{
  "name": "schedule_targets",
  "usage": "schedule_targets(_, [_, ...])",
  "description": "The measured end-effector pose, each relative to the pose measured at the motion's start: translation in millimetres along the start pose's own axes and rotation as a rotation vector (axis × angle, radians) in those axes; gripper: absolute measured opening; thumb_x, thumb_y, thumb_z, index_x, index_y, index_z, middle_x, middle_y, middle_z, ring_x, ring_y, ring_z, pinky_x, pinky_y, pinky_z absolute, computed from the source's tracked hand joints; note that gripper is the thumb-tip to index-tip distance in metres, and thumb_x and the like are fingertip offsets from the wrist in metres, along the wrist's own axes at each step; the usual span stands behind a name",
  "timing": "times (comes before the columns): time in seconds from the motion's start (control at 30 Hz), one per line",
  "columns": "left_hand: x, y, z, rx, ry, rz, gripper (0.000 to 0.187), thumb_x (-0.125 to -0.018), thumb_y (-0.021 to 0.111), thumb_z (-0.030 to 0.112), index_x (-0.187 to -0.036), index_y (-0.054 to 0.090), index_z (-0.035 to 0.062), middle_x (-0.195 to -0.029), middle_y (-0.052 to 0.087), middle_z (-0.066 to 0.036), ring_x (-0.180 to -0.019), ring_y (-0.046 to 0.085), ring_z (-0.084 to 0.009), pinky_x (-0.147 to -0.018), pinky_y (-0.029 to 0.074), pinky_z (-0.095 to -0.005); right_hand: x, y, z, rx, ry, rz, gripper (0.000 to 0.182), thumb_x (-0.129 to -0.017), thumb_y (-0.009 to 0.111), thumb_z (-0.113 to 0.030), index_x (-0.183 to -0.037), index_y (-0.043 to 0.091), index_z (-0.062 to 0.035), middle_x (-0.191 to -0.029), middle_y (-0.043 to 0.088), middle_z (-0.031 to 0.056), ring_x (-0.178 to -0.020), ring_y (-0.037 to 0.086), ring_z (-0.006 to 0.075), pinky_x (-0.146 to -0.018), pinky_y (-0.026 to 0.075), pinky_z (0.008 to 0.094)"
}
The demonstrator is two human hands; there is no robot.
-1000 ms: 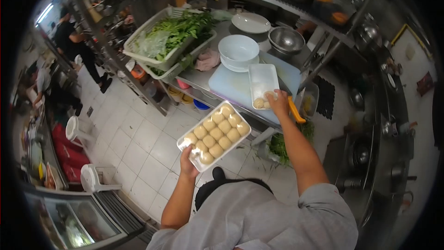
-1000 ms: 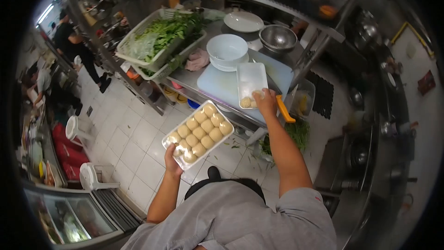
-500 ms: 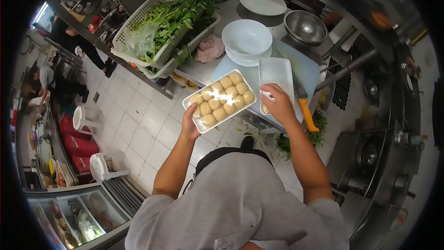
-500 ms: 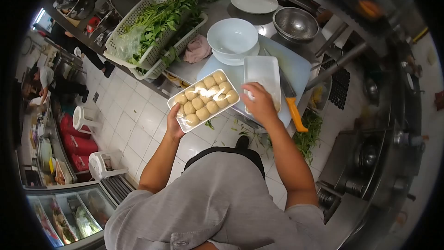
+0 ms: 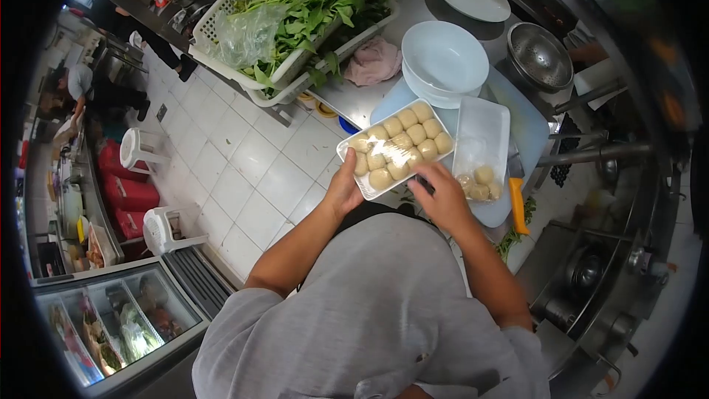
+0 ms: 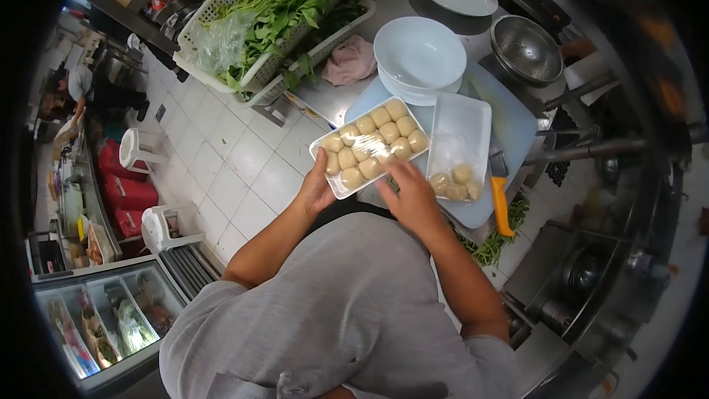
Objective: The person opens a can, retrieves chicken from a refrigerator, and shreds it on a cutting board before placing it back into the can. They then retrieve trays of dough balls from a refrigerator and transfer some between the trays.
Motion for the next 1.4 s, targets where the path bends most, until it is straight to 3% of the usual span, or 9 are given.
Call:
schedule_targets(0.2, [8.5,2.5,19.5,-0.022,-0.13,-0.022,0.061,-0.098,0.03,0.048,-0.142,0.023,0.0061,-0.143,0.035,-0.013,-0.13,0.039,-0.028,-0.104,0.038,-0.0445,25.1,61.0,24.1,-0.465,0.468,-0.2,0.035,-0.09,0.059,-0.025,-0.117,0.053,-0.0035,-0.109,0.061,0.0114,-0.095,0.06,0.0192,-0.08,0.049,0.0326])
schedule_targets(0.27, [11.4,0.2,22.8,-0.048,-0.24,-0.07,0.062,-0.097,0.031,0.05,-0.142,0.023,0.0086,-0.143,0.036,-0.011,-0.129,0.04,-0.0272,-0.103,0.04,-0.0463,21.6,75.9,30.4,-1.198,0.794,-0.046,0.044,-0.095,0.051,-0.029,-0.129,0.043,-0.0023,-0.117,0.057,0.0104,-0.1,0.06,0.0206,-0.083,0.049,0.032])
schedule_targets(0.53, [13.4,-0.4,46.2,-0.28,-0.397,-0.216,0.071,-0.094,0.034,0.057,-0.143,0.022,0.0065,-0.141,0.039,-0.013,-0.124,0.046,-0.0282,-0.099,0.042,-0.0459,-6.5,98.0,36.0,-1.631,0.599,0.253,0.046,-0.097,0.046,-0.028,-0.134,0.034,-0.002,-0.132,0.047,0.0132,-0.118,0.051,0.0254,-0.094,0.046,0.0429])
schedule_targets(0.73, [-26.5,-4.3,84.9,-0.662,-0.212,-0.012,0.052,-0.095,0.048,0.037,-0.134,0.041,0.0029,-0.125,0.053,-0.011,-0.113,0.053,-0.0202,-0.096,0.043,-0.034,1.8,98.2,29.5,-1.568,0.62,0.224,0.046,-0.097,0.046,-0.026,-0.136,0.031,-0.0067,-0.132,0.045,0.0128,-0.116,0.052,0.0269,-0.088,0.051,0.0462])
schedule_targets(0.93, [-30.9,23.1,77.6,-1.222,-0.136,-0.289,0.094,-0.081,0.066,0.042,-0.148,0.011,0.0077,-0.133,0.043,-0.017,-0.121,0.045,-0.0238,-0.103,0.034,-0.0375,-7.6,73.6,-17.3,-1.075,0.636,0.088,0.053,-0.09,0.06,-0.02,-0.132,0.032,-0.0036,-0.125,0.046,0.0143,-0.108,0.056,0.0241,-0.075,0.056,0.0357])
schedule_targets(1.0, [-37.6,22.5,70.7,-0.999,0.012,-0.443,0.094,-0.081,0.063,0.047,-0.149,0.01,0.0103,-0.136,0.042,-0.017,-0.124,0.043,-0.0259,-0.104,0.034,-0.0388,-26.1,50.9,-57.9,-0.482,0.072,0.164,0.057,-0.087,0.064,-0.02,-0.131,0.032,-0.0032,-0.123,0.043,0.0156,-0.097,0.059,0.0219,-0.07,0.056,0.0314])
schedule_targets(1.13, [-17.3,45.3,78.3,-0.183,-0.28,-0.286,0.12,-0.057,0.047,0.088,-0.145,0.021,0.0105,-0.136,0.04,-0.021,-0.124,0.044,-0.0351,-0.1,0.041,-0.0462,-38.5,28.7,-85.8,-0.5,0.007,-0.011,0.045,-0.084,0.066,-0.017,-0.121,0.046,-0.0027,-0.126,0.04,0.0162,-0.102,0.056,0.0238,-0.077,0.052,0.0313])
schedule_targets(1.3, [-4.0,80.8,74.9,-0.096,-0.193,-0.274,0.115,-0.058,0.039,0.092,-0.145,0.023,0.0186,-0.142,0.034,-0.015,-0.124,0.042,-0.0402,-0.092,0.038,-0.0669,-61.5,-2.4,-46.2,-0.152,-0.111,0.292,0.042,-0.079,0.068,-0.015,-0.115,0.053,-0.0013,-0.121,0.048,0.0127,-0.1,0.056,0.0257,-0.081,0.05,0.0328])
schedule_targets(1.4, [0.2,93.9,64.9,-0.009,-0.206,-0.312,0.114,-0.058,0.042,0.091,-0.144,0.024,0.0188,-0.143,0.032,-0.014,-0.123,0.041,-0.0421,-0.091,0.039,-0.0667,-70.2,-10.9,-46.1,-0.26,-0.074,0.328,0.042,-0.075,0.07,-0.017,-0.111,0.056,-0.0027,-0.117,0.051,0.0121,-0.099,0.055,0.0271,-0.081,0.049,0.0349])
Point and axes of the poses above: each hand's wrist, its own x-axis away from the middle knuckle, its own y-axis out of the palm, z = x × y, the point moved 5 cm from there along -x, towards the middle knuckle
